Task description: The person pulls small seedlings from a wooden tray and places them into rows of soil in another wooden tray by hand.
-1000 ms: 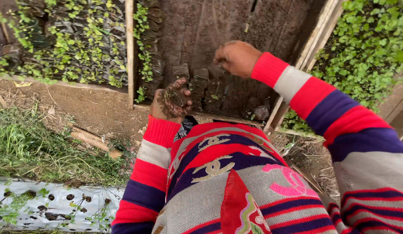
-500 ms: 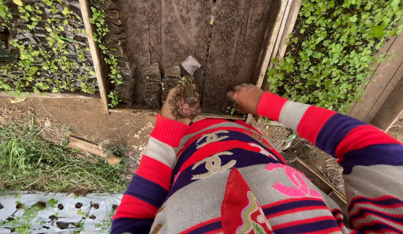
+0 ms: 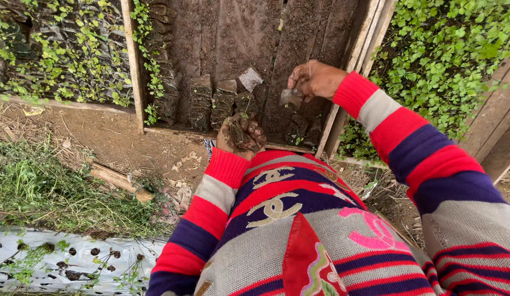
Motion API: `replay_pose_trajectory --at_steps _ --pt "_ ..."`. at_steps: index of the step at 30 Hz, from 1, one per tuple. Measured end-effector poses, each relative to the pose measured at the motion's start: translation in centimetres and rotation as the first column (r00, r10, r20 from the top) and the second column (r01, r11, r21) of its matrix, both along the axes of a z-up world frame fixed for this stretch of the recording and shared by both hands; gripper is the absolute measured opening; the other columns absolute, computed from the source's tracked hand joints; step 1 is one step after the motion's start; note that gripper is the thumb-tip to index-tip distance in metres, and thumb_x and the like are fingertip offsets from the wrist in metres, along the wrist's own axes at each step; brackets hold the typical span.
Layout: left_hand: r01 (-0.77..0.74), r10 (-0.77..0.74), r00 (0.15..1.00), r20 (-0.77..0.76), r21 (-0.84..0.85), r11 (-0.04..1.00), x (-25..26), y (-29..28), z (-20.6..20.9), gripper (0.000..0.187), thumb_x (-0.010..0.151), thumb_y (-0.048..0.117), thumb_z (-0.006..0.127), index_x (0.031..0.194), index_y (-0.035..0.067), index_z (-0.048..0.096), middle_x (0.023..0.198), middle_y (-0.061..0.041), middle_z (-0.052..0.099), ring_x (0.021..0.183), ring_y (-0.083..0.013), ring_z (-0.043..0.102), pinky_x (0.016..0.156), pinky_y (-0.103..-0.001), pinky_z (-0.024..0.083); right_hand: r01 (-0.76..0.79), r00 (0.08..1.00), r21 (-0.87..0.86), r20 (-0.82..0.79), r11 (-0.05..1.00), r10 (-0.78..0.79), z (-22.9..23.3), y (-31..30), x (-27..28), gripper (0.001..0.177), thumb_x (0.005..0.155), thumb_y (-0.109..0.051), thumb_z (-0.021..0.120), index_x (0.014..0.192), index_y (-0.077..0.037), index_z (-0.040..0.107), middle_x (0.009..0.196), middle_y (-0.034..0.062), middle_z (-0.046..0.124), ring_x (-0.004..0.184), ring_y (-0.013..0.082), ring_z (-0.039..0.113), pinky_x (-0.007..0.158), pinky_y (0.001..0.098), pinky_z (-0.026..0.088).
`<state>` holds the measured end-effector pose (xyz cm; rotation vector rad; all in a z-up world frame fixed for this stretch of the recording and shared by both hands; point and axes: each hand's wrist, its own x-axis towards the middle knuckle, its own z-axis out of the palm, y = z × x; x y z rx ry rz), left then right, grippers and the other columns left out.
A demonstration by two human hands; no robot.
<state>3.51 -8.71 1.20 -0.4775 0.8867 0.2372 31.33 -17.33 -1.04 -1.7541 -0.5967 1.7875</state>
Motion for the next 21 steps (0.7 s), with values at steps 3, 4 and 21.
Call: replay_pose_trajectory --at_steps 3,4,21 --pt "0.026 -0.017 0.992 -0.129 0.068 0.997 -1.3 0.5 -1.8 0.031 0.081 0.027 0.057 0.056 0.009 0.052 0.06 -0.011 0.052 0.062 -0.0272 0.05 0.059 -0.038 0.041 0.357 0.906 -0.179 -0.172 0.917 -0.386 1.7 3.7 -0.9 0.02 0.093 0.016 0.057 0.096 -0.002 0.064 0.094 0.0112 0.07 0.081 0.0186 0.069 0.067 0.0283 0.062" --pt "0.021 -0.012 0.991 -0.132 0.067 0.998 -1.7 0.8 -1.8 0.031 0.081 0.027 0.057 0.056 0.009 0.052 0.06 -0.011 0.052 0.062 -0.0272 0.05 0.059 -0.038 0.041 0.352 0.908 -0.18 -0.175 0.918 -0.382 2.0 4.8 -1.5 0.02 0.093 0.016 0.057 0.096 -0.002 0.064 0.094 0.0112 0.07 0.081 0.0186 0.069 0.067 0.0283 0.062" --pt "-0.136 0.148 0.937 -0.317 0.059 0.989 -7.8 5.1 -1.5 0.025 0.077 0.027 0.061 0.056 0.012 0.058 0.067 -0.012 0.06 0.071 -0.0317 0.062 0.063 -0.041 0.053 0.004 0.968 -0.045 0.251 0.999 0.008 2.0 20.1 -10.8 0.054 0.076 0.026 0.044 0.112 -0.011 0.056 0.102 -0.0021 0.067 0.097 0.011 0.063 0.082 0.0236 0.052"
